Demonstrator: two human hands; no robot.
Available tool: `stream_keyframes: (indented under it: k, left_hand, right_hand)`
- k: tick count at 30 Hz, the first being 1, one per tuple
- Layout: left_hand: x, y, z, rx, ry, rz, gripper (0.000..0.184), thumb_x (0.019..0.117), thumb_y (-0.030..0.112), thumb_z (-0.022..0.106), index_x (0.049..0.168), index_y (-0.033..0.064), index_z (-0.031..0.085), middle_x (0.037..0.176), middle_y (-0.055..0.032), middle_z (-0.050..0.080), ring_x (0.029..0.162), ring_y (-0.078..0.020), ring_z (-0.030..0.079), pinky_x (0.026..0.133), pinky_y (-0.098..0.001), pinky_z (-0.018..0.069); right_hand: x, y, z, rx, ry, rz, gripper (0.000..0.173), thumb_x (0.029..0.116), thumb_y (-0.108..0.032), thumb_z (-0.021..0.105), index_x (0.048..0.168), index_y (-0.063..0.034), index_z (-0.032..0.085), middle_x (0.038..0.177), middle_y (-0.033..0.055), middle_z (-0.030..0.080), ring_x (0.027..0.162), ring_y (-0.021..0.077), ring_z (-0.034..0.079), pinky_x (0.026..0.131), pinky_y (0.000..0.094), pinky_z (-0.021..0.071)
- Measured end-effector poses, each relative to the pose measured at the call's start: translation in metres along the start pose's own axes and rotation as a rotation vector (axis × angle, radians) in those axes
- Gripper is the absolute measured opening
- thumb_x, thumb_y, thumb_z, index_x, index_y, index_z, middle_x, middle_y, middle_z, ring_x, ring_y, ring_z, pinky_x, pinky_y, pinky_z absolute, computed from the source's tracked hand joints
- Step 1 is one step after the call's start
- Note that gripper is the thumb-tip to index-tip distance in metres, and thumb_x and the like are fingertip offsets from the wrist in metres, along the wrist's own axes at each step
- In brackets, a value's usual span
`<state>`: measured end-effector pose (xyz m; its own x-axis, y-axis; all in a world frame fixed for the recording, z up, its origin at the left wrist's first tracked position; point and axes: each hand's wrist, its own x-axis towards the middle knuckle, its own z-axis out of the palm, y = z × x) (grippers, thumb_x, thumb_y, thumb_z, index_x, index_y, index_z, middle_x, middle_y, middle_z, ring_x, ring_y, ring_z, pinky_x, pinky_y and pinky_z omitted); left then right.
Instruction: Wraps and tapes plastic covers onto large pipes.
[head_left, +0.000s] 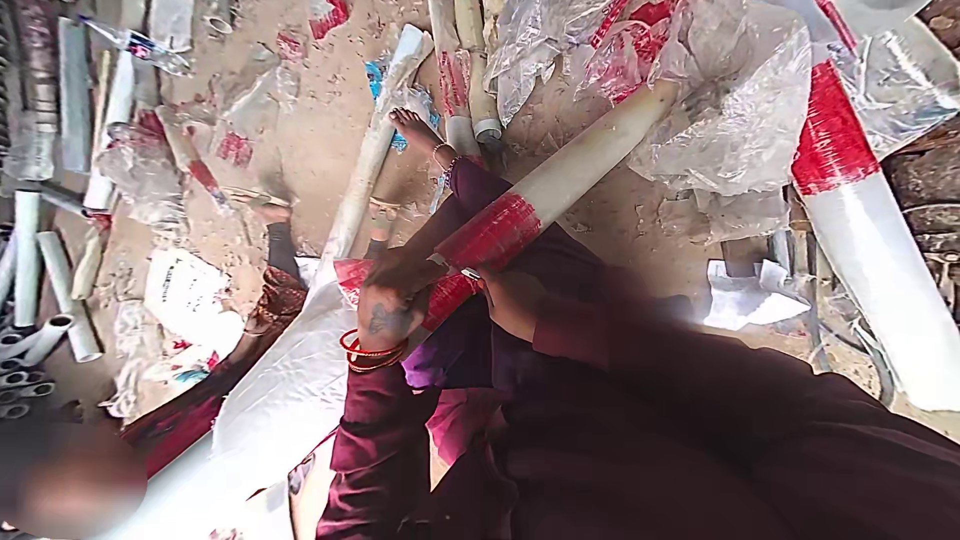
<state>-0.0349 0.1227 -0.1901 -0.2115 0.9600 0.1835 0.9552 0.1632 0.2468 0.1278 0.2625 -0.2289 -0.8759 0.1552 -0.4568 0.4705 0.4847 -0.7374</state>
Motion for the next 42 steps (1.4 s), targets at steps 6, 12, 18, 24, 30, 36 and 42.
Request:
stream_keyframes:
  k: [6, 12, 18, 24, 30, 36, 42]
  left_hand:
    - [-0.046, 0.014, -0.022, 0.044, 0.007, 0.016, 0.034, 0.0924, 0.008, 0.049, 0.098, 0.0113, 0.082, 0.101, -0.0071, 0.08, 0.092, -0.0275, 0.074, 0.085, -0.0437, 0.0554]
    - [-0.113, 0.006, -0.041, 0.03, 0.066, -0.159, 0.034, 0.0913, 0.005, 0.049, 0.099, 0.0102, 0.082, 0.102, -0.0088, 0.079, 0.097, -0.0283, 0.073, 0.089, -0.045, 0.0551]
    - [-0.127, -0.004, -0.022, -0.009, 0.12, -0.275, 0.019, 0.0879, 0.019, 0.071, 0.1, 0.0064, 0.079, 0.103, -0.0099, 0.077, 0.1, -0.0301, 0.072, 0.092, -0.0483, 0.0557]
    - [-0.126, -0.009, -0.015, -0.087, 0.156, -0.267, 0.013, 0.0853, 0.006, 0.07, 0.095, 0.0064, 0.08, 0.1, -0.011, 0.077, 0.099, -0.0319, 0.072, 0.091, -0.0495, 0.0546]
    - [-0.112, -0.017, -0.021, -0.227, 0.106, -0.288, 0.014, 0.0844, 0.003, 0.074, 0.096, 0.0069, 0.079, 0.103, -0.0122, 0.076, 0.103, -0.0342, 0.07, 0.095, -0.0543, 0.0518]
    - [-0.101, -0.009, -0.019, -0.264, 0.151, -0.376, 0.016, 0.0796, 0.0, 0.079, 0.094, 0.0079, 0.081, 0.103, -0.0105, 0.077, 0.104, -0.0319, 0.07, 0.095, -0.0536, 0.0535]
    - [-0.081, -0.004, -0.02, -0.348, 0.019, -0.645, 0.014, 0.0883, 0.008, 0.075, 0.101, 0.0072, 0.081, 0.111, -0.0132, 0.075, 0.115, -0.0316, 0.067, 0.104, -0.0522, 0.049]
  right_hand:
    - [-0.016, -0.042, -0.011, -0.105, -0.317, 0.017, 0.045, 0.1133, -0.018, 0.031, 0.155, -0.002, 0.031, 0.127, 0.0276, 0.062, 0.121, 0.0433, 0.062, 0.098, 0.0547, 0.0484]
    - [-0.011, -0.063, 0.037, -0.137, -0.168, -0.132, 0.038, 0.1115, -0.017, 0.037, 0.139, 0.0018, 0.055, 0.11, 0.0274, 0.069, 0.106, 0.0455, 0.068, 0.088, 0.0585, 0.052]
    - [0.006, -0.081, 0.056, -0.26, -0.148, -0.102, 0.031, 0.1097, -0.013, 0.041, 0.129, 0.0062, 0.055, 0.106, 0.0274, 0.069, 0.103, 0.0448, 0.069, 0.085, 0.0571, 0.0522]
    - [-0.004, -0.094, 0.06, -0.381, -0.148, -0.015, 0.031, 0.1083, -0.01, 0.042, 0.132, 0.0068, 0.052, 0.103, 0.0264, 0.069, 0.102, 0.0438, 0.07, 0.084, 0.0546, 0.0539]
    - [-0.01, -0.089, 0.065, -0.395, -0.154, 0.093, 0.036, 0.1067, -0.006, 0.043, 0.141, 0.0059, 0.044, 0.107, 0.0268, 0.069, 0.104, 0.0443, 0.069, 0.085, 0.0548, 0.0548]
    - [-0.011, -0.073, 0.068, -0.266, -0.065, 0.034, 0.041, 0.1102, -0.013, 0.037, 0.144, 0.0088, 0.047, 0.115, 0.0311, 0.068, 0.111, 0.0454, 0.067, 0.096, 0.0552, 0.0505]
    - [0.012, -0.014, 0.075, 0.174, 0.391, -0.297, 0.035, 0.106, -0.01, 0.04, 0.114, 0.0172, 0.059, 0.076, 0.0116, 0.064, 0.06, 0.0122, 0.06, 0.059, 0.0307, 0.053]
